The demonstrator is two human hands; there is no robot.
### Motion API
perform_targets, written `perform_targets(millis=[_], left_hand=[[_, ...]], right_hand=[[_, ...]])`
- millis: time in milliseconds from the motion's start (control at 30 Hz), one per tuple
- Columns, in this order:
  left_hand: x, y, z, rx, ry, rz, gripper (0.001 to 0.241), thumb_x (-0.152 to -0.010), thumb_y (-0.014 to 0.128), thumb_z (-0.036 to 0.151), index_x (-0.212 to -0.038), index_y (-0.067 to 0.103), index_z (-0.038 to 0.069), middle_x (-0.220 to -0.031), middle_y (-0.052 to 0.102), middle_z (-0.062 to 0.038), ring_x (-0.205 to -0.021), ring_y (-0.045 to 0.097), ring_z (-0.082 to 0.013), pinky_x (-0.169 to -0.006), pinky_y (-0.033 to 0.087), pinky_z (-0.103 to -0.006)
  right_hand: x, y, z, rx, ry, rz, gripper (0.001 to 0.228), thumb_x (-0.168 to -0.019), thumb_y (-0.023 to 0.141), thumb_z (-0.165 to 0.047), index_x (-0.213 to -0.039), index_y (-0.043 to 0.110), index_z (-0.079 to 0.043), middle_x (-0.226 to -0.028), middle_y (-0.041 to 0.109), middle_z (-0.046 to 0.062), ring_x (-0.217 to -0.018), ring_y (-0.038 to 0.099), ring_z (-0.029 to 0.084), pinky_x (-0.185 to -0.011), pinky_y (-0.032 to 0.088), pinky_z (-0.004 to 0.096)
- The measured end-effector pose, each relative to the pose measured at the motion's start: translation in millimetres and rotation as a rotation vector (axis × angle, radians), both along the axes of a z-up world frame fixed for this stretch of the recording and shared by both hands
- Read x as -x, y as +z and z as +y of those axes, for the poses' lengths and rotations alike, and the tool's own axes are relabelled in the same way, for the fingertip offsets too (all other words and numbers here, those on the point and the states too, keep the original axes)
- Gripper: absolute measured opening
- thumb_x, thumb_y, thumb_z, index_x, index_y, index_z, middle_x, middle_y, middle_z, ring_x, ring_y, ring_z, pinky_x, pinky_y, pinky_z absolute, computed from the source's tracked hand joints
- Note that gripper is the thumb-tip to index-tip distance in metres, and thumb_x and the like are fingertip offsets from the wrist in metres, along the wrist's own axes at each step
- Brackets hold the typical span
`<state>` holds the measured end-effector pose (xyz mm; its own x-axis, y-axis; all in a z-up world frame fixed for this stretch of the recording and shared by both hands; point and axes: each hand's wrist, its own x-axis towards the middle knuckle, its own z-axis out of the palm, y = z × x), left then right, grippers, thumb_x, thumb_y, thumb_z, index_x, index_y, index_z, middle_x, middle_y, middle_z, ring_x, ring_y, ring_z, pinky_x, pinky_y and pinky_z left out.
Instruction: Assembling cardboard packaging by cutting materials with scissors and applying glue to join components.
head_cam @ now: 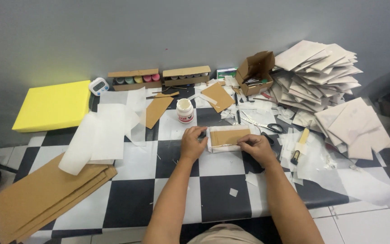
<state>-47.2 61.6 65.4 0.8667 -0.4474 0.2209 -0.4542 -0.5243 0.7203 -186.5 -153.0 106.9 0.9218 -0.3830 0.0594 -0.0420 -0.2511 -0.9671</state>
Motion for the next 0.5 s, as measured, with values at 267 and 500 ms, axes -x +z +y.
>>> perform_targets(millis=[267, 500], left_hand=[[1, 4, 2, -0.019, -0.019, 0.032, 0.034, -0.085, 0.073, 0.010, -0.118, 0.073, 0.017, -0.111, 0.070, -0.003, -0.112, 0.062, -0.0222, -0.103, 0.048, -0.0368], [-1, -1, 2, -0.029, -0.015, 0.019, 0.033, -0.085, 0.074, 0.010, -0.117, 0.074, 0.017, -0.111, 0.071, -0.002, -0.113, 0.061, -0.0208, -0.104, 0.047, -0.0352]], right_hand=[[-3, -15, -2, 0.050, 0.077, -0.039, 0.017, -0.074, 0.080, 0.001, -0.090, 0.083, -0.002, -0.075, 0.079, 0.017, -0.070, 0.068, 0.020, -0.069, 0.053, 0.033], [-3, -15, -1, 0.220, 0.151, 0.004, 0.021, -0.069, 0.076, 0.006, -0.087, 0.082, -0.002, -0.080, 0.079, 0.016, -0.075, 0.073, 0.029, -0.073, 0.056, 0.039]])
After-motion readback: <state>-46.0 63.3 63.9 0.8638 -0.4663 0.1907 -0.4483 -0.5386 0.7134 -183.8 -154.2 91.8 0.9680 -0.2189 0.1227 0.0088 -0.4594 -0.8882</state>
